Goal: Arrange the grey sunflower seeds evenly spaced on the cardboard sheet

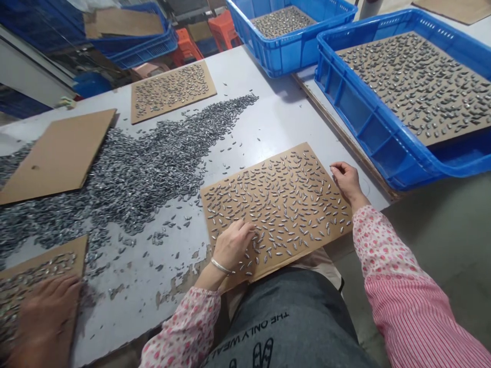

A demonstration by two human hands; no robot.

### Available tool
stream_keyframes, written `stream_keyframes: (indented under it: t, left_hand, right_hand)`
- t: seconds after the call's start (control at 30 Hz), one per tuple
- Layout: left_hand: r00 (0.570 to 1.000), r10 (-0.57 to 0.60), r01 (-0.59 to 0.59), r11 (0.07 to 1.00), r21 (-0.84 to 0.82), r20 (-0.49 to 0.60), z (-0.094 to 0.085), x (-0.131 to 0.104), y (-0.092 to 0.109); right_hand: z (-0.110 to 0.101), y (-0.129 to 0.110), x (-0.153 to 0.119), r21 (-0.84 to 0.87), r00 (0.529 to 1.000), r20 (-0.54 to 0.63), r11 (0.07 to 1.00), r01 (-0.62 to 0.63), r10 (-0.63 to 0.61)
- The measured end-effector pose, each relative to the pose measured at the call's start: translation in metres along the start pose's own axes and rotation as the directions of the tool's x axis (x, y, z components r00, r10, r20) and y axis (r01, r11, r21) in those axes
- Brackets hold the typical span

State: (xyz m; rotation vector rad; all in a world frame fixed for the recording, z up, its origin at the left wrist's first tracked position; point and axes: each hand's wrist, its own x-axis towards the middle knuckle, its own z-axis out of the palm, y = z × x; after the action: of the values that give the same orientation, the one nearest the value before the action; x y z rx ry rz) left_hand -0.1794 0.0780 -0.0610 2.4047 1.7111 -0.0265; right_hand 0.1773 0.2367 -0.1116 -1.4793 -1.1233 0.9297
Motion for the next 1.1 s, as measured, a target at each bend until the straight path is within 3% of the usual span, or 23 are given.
stream_keyframes:
  t: [0.23,0.53,0.7,0.97,1.1]
  left_hand:
    - [0.997,0.022,-0.021,1.000,-0.004,0.069,-0.001,-0.011,0.000]
    - [0.993,0.116,-0.115,0.993,0.034,-0.033,0.004,-0.018,-0.003]
    - [0.982,0.191,-0.191,0.981,0.025,0.009,0.001,-0.023,-0.003]
    - [0.986,0.161,-0.161,0.987,0.013,0.043,0.009,-0.024,-0.005]
    - [0.991,0.133,-0.132,0.991,-0.034,0.030,0.004,-0.026,-0.003]
  right_hand:
    - [0.001,0.000,0.000,0.042,1.000,-0.009,0.999,-0.002,0.002]
    - [-0.001,-0.002,0.000,0.022,1.000,-0.004,1.000,0.011,-0.011]
    - [0.000,-0.001,0.000,0.029,1.000,-0.013,0.999,0.022,-0.021]
    - [-0.001,0.004,0.001,0.027,1.000,-0.006,0.999,0.029,-0.029]
    - [-0.001,0.005,0.002,0.016,1.000,-0.003,1.000,0.027,-0.027]
